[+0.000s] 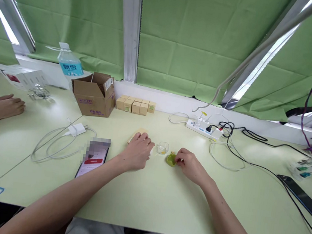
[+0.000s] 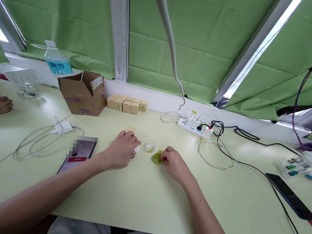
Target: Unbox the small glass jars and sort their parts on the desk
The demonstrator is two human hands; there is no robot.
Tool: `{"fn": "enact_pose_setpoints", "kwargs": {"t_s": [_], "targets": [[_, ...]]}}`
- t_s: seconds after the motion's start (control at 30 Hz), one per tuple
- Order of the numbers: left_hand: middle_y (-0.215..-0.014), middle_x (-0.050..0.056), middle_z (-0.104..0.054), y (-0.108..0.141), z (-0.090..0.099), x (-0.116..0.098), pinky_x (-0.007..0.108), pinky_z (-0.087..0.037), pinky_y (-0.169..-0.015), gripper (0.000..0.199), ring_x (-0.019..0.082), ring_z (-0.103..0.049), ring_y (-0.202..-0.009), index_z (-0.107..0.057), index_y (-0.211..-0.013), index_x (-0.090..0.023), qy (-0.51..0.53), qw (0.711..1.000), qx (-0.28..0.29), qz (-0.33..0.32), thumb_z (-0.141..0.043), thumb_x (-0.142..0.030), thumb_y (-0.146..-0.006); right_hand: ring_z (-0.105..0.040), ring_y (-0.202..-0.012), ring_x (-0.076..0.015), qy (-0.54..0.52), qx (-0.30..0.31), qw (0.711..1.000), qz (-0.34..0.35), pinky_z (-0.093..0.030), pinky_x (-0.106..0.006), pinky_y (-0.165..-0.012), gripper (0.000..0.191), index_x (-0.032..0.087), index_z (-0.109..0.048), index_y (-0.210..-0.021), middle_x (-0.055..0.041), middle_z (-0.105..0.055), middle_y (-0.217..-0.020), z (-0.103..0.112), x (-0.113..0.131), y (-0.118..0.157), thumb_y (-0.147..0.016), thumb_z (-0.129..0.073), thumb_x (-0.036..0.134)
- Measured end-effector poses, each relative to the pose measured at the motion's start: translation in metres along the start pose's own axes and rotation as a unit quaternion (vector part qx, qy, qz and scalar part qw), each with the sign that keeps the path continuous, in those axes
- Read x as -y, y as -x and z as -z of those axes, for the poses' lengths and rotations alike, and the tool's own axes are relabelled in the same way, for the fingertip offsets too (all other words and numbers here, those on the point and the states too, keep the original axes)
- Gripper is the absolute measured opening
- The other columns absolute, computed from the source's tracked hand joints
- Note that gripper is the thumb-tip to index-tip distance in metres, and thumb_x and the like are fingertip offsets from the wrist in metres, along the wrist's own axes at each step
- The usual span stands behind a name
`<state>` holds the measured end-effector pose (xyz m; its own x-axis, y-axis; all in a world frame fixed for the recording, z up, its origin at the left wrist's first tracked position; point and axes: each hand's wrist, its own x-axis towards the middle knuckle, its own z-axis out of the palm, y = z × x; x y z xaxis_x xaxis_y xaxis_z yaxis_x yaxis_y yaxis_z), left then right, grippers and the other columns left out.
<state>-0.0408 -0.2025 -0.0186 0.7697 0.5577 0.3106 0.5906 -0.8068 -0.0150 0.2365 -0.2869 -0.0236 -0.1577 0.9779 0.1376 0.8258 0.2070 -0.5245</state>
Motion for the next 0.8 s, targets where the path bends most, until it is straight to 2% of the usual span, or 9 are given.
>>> {"fn": "enact_pose_setpoints", "kwargs": {"t_s": [0.13,0.23,0.37,0.47,0.6,0.8], "targets": [[-0.103,0.014,-0.071,0.000,-0.004,0.002,0.048,-0.033,-0.096,0.019,0.033,-0.052,-0.113,-0.067,-0.102,-0.020,-0.013,1.000,0.018,0.006,-0.070,-0.018,-0.084,-0.066,-0.084,-0.0174,-0.012,-0.039,0.999,-0.011,-0.049,-0.030,-0.073,0.033,0.024,-0.072,-0.086,-0.0037,-0.069,-0.102,0.007,-0.013,-0.007,-0.085,-0.048,0.000],[-0.102,0.014,-0.071,-0.001,-0.006,0.004,0.048,-0.032,-0.096,0.016,0.033,-0.052,-0.111,-0.069,-0.101,-0.021,-0.009,1.000,0.020,0.003,-0.067,-0.016,-0.086,-0.067,-0.090,-0.0189,-0.036,-0.072,0.997,-0.016,-0.052,-0.031,-0.077,0.032,0.024,-0.073,-0.094,-0.0046,-0.071,-0.102,0.010,-0.024,-0.019,-0.086,-0.049,0.003],[-0.102,0.014,-0.071,-0.002,-0.008,0.004,0.048,-0.032,-0.096,0.015,0.032,-0.052,-0.112,-0.069,-0.102,-0.020,-0.010,1.000,0.012,-0.005,-0.066,-0.016,-0.088,-0.067,-0.094,-0.0187,-0.099,-0.015,0.995,-0.003,-0.054,-0.032,-0.081,0.038,0.026,-0.078,-0.107,-0.0051,-0.073,-0.111,0.004,-0.037,-0.038,-0.084,-0.055,0.007],[-0.101,0.013,-0.071,-0.002,-0.008,0.004,0.048,-0.033,-0.095,0.012,0.031,-0.052,-0.112,-0.069,-0.100,-0.020,-0.011,1.000,0.009,-0.007,-0.065,-0.016,-0.089,-0.068,-0.095,-0.0176,-0.144,0.019,0.989,0.009,-0.056,-0.031,-0.084,0.037,0.025,-0.081,-0.103,-0.0057,-0.072,-0.114,-0.007,-0.044,-0.048,-0.080,-0.057,0.007],[-0.103,0.012,-0.072,-0.003,-0.008,0.003,0.048,-0.035,-0.094,0.012,0.031,-0.053,-0.113,-0.067,-0.100,-0.020,0.000,1.000,-0.011,-0.008,-0.064,-0.015,-0.090,-0.069,-0.093,-0.0172,-0.155,0.022,0.988,0.010,-0.056,-0.031,-0.086,0.027,0.021,-0.078,-0.091,-0.0058,-0.073,-0.106,-0.016,-0.050,-0.051,-0.078,-0.059,0.008],[-0.105,0.011,-0.072,-0.003,-0.005,0.003,0.048,-0.036,-0.094,0.015,0.031,-0.053,-0.115,-0.066,-0.104,-0.020,0.014,0.999,-0.028,-0.009,-0.066,-0.015,-0.090,-0.064,-0.077,-0.0166,-0.145,-0.011,0.989,-0.012,-0.052,-0.031,-0.073,0.007,0.020,-0.069,-0.085,-0.0019,-0.073,-0.086,-0.005,-0.043,-0.051,-0.083,-0.064,0.024]]}}
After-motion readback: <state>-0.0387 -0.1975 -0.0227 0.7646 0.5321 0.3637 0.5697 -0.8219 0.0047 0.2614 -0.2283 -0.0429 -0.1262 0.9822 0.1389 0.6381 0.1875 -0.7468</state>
